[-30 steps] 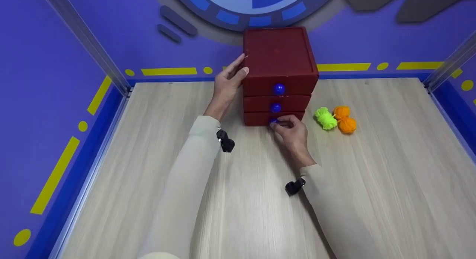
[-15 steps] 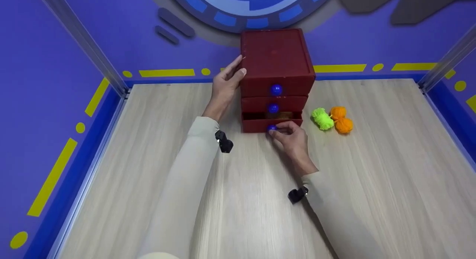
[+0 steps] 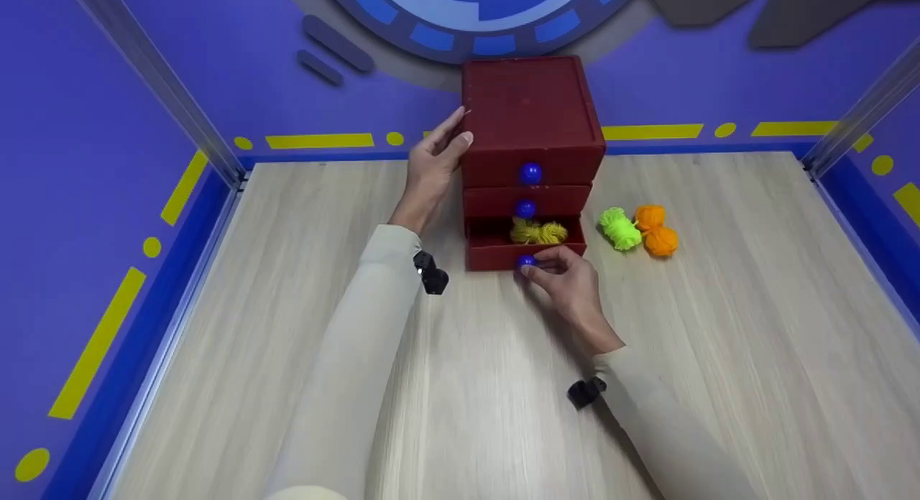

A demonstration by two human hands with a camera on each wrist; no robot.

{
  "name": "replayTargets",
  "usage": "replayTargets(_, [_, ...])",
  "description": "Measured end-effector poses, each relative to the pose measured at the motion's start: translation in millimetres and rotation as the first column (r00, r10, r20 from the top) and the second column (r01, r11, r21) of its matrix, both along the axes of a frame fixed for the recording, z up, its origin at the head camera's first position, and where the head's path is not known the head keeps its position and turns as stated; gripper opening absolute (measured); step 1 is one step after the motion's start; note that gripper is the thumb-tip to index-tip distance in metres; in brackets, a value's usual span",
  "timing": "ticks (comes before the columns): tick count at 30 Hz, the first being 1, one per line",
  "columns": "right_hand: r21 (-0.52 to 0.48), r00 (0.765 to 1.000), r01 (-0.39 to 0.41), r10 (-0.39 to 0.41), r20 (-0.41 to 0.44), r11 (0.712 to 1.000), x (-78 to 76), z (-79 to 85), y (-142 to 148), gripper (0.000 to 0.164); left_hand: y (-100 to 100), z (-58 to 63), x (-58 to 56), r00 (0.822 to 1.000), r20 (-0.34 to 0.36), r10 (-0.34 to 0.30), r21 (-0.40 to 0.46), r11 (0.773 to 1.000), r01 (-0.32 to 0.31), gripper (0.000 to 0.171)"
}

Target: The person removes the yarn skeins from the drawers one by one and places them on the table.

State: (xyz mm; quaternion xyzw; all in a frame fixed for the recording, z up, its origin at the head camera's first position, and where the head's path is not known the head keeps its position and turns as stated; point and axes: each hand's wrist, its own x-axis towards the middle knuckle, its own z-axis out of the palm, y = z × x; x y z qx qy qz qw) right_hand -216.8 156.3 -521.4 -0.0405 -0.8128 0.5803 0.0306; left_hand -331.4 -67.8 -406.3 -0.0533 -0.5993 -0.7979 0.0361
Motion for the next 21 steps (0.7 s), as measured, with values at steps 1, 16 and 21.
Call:
replayTargets(1, [0.003, 1.0, -0.003, 0.003, -0.008, 1.0, 1.1, -0.1, 0.3, 0.024, -0.3, -0.1, 0.2, 1.0, 0.0, -0.001, -0.005, 1.0, 0.001, 0.049])
replayTargets(16, [-0.021, 1.0, -0.013, 0.013, -0.007, 1.0, 19.5, 3.6, 2.6, 0.024, -1.1, 1.9, 0.6, 1.0, 0.024, -0.008, 0.019, 1.0, 0.007, 0.049])
replayTargets(21, [-0.019, 1.0, -0.017, 0.017, 0.016, 1.0, 25.8, 4.2, 3.1, 0.023, -0.9, 1.5, 0.2, 1.0, 0.024, -0.007, 0.015, 1.0, 0.006, 0.049])
